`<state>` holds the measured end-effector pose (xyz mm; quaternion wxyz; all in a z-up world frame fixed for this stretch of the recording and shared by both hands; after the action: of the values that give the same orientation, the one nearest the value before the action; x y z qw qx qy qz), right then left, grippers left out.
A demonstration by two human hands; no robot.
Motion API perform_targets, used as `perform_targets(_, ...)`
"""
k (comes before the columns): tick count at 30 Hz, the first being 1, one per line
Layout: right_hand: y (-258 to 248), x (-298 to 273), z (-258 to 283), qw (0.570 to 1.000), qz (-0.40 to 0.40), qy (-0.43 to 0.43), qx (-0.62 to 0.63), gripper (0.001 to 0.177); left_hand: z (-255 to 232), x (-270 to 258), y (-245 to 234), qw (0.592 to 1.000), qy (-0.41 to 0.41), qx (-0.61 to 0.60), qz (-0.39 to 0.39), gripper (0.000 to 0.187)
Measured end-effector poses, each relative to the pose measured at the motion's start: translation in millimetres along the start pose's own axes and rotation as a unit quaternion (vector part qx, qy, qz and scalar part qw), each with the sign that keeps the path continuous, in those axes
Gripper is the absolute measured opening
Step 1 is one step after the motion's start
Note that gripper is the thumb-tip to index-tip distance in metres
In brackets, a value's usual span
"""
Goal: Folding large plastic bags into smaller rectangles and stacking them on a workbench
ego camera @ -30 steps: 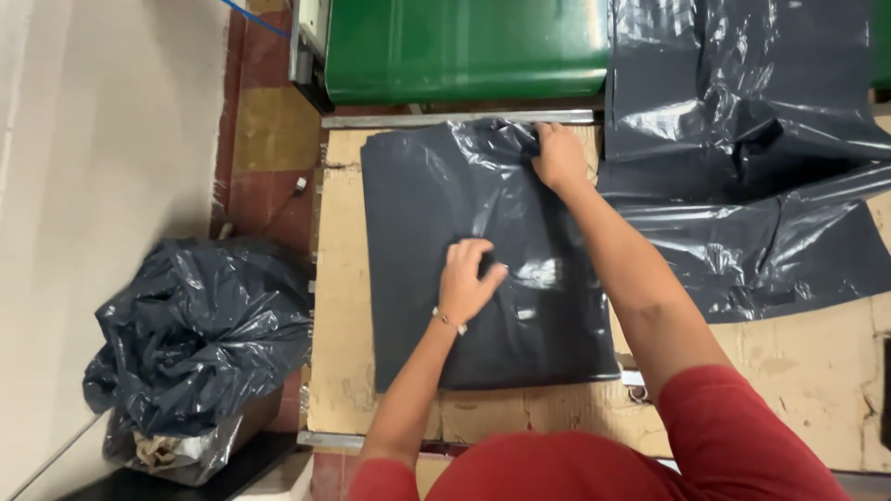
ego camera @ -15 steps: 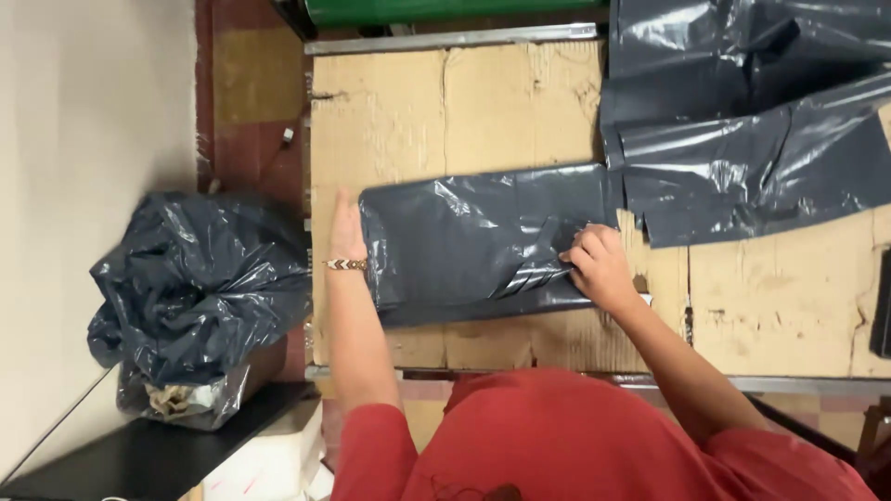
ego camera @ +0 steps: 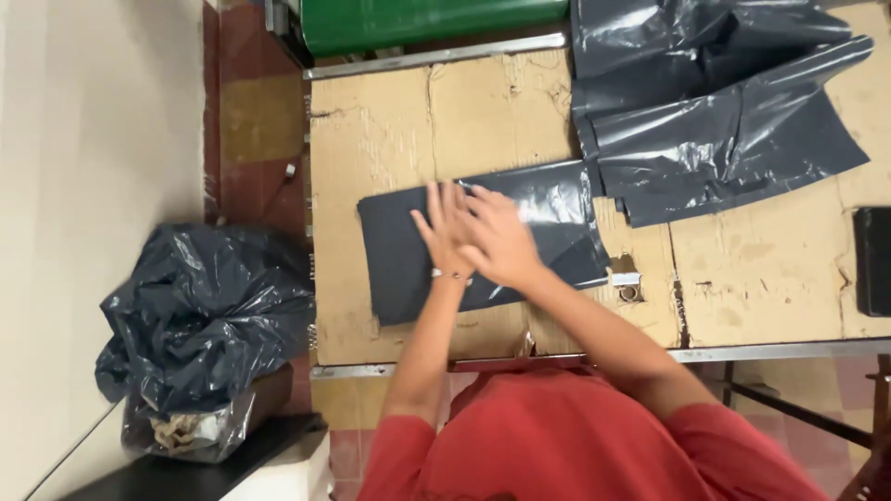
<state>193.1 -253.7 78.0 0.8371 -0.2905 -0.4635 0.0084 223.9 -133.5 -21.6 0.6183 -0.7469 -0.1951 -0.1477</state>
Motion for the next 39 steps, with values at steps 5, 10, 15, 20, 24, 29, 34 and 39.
perform_targets(5, 49, -55, -82, 0.943, 0.219, 0.114, -0.221, 0.086, 12, -7, 6, 0.989, 0.014, 0.051, 0.138, 0.092)
perform_targets(10, -13, -76, -117, 0.906, 0.221, 0.179, -0.312, 0.080, 91, -59, -50, 0.972, 0.018, -0.010, 0.234, 0.099)
perform_targets(15, 34, -114, -33, 0.964, 0.213, 0.083, -0.136, 0.071, 107, -130, -50, 0.963, 0.242, -0.028, 0.112, 0.078)
perform_targets(20, 70, -162, 70, 0.953, 0.279, 0.020, -0.117, 0.084, 58, -160, -43, 0.920, 0.377, -0.046, 0.096, 0.023)
perform_targets(24, 33, -188, 89, 0.970, 0.243, 0.000, 0.011, 0.042, 18, -140, -55, 0.808, 0.323, -0.194, 0.453, 0.031)
perform_targets(29, 22, -299, -24, 0.757, 0.151, 0.550, 0.318, 0.038, 118, -116, 47, 0.566, -0.227, -0.512, 0.604, 0.048)
perform_targets(34, 24, -305, -40, 0.490, -0.058, 0.757, 0.428, 0.031, 174, -114, 77, 0.708, -0.293, -0.449, 0.460, 0.036)
perform_targets(39, -113, -197, -45, 0.553, 0.015, 0.697, 0.456, 0.044, 227, -86, 8, 0.901, -0.219, -0.209, 0.310, 0.029)
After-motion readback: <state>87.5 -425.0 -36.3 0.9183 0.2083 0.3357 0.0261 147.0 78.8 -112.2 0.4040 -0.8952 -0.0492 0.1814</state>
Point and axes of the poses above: each hand's wrist, its own x-axis towards the middle knuckle, its own y-axis out of the palm, z = x × y, the point moved 8 cm from there along x, towards the middle knuckle, and after that the axes turned 6 degrees about -z, right-handed, at the moved point
